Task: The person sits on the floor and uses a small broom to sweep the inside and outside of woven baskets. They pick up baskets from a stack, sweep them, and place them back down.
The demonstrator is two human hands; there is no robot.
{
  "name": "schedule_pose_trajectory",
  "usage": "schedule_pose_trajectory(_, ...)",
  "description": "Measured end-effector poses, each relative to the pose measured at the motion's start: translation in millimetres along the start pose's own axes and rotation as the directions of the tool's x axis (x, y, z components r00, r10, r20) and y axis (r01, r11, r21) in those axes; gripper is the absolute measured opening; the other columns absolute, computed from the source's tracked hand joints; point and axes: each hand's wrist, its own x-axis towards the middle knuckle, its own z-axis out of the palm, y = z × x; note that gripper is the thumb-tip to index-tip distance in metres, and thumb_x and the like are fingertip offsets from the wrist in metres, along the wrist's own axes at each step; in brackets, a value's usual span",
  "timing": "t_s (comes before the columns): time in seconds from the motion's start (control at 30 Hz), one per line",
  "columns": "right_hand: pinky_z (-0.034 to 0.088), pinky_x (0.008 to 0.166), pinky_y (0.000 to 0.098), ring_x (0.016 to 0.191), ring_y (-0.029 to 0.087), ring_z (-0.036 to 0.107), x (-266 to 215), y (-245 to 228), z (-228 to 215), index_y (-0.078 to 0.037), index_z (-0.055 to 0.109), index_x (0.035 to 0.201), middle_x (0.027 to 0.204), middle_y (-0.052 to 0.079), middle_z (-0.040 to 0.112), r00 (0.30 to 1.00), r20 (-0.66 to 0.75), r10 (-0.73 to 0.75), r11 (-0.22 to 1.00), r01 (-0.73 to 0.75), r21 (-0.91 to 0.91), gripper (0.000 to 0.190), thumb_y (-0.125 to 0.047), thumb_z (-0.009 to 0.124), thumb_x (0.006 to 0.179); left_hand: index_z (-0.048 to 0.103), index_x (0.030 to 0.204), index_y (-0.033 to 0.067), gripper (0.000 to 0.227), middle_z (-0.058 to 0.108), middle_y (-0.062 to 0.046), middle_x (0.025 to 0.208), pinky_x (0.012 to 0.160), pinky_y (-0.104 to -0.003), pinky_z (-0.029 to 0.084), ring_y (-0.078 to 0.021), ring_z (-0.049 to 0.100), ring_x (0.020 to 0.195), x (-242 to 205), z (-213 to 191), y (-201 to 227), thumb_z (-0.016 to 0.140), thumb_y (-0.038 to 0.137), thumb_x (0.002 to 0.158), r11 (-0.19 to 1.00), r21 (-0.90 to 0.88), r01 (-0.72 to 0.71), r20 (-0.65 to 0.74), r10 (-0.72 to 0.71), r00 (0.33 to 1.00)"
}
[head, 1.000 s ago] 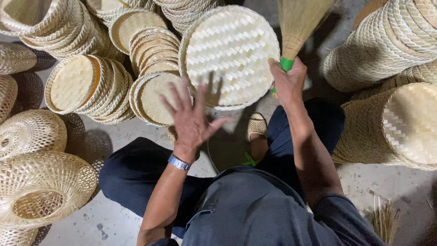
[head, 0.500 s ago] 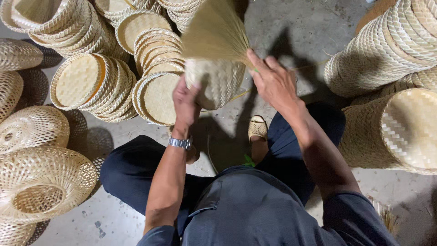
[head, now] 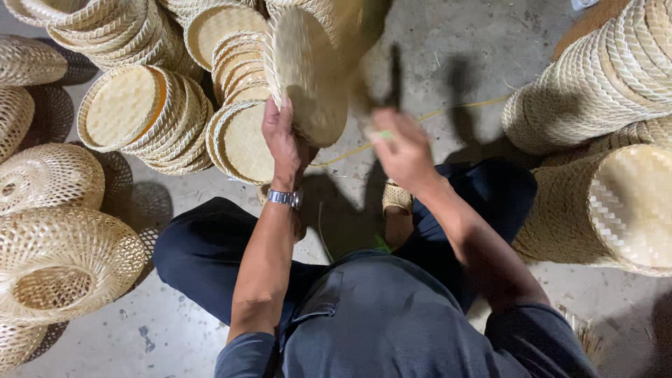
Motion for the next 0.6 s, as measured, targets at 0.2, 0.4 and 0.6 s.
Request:
schedule_pose_trajectory(0.2, 0.045, 0.050, 0.0270, 0.066, 0.011, 0.055, -20.6, 71.9, 27.6, 0.001, 0.059, 0.126, 0.093, 0.012, 0.059, 0.839, 0.060, 0.541, 0.711, -0.494, 0.501, 0.028, -0.018, 0.069, 0.108, 0.060, 0.139, 0.0034, 0.037, 0.073, -0.016, 0.120, 0.097, -0.032, 0.058, -0.0226, 0.075, 0.111, -16.9, -4.2, 29.9, 0.065, 0.018, 0.106, 0.293, 0.945, -0.148, 0.191, -0.123, 0.974)
schedule_pose_trajectory(0.4, 0.045, 0.041, 0.0243, 0.052, 0.007, 0.056, 15.0, 43.0, 16.5, -0.006, 0.057, 0.100, 0.087, 0.002, 0.069, 0.724, 0.080, 0.685, 0.429, -0.490, 0.759, 0.025, -0.021, 0.076, 0.093, 0.049, 0.151, 0.0044, 0.053, 0.051, -0.015, 0.156, 0.129, -0.045, 0.034, -0.0295, 0.049, 0.147, -56.7, 32.7, 27.4, 0.060, 0.013, 0.100, -0.206, 0.460, -0.864, 0.734, -0.460, 0.500)
schedule_pose_trajectory(0.6, 0.042, 0.041, 0.0240, 0.053, 0.007, 0.054, 14.6, 51.0, 24.6, -0.005, 0.060, 0.101, 0.080, 0.001, 0.064, 0.729, -0.039, 0.683, 0.479, -0.407, 0.778, 0.021, -0.011, 0.077, 0.091, 0.020, 0.162, 0.0309, 0.080, 0.002, -0.022, 0.169, 0.128, -0.056, 0.008, -0.0357, 0.002, 0.157, -58.5, 44.2, 59.1, 0.049, 0.069, 0.098, -0.619, 0.717, -0.319, -0.197, -0.620, 0.760)
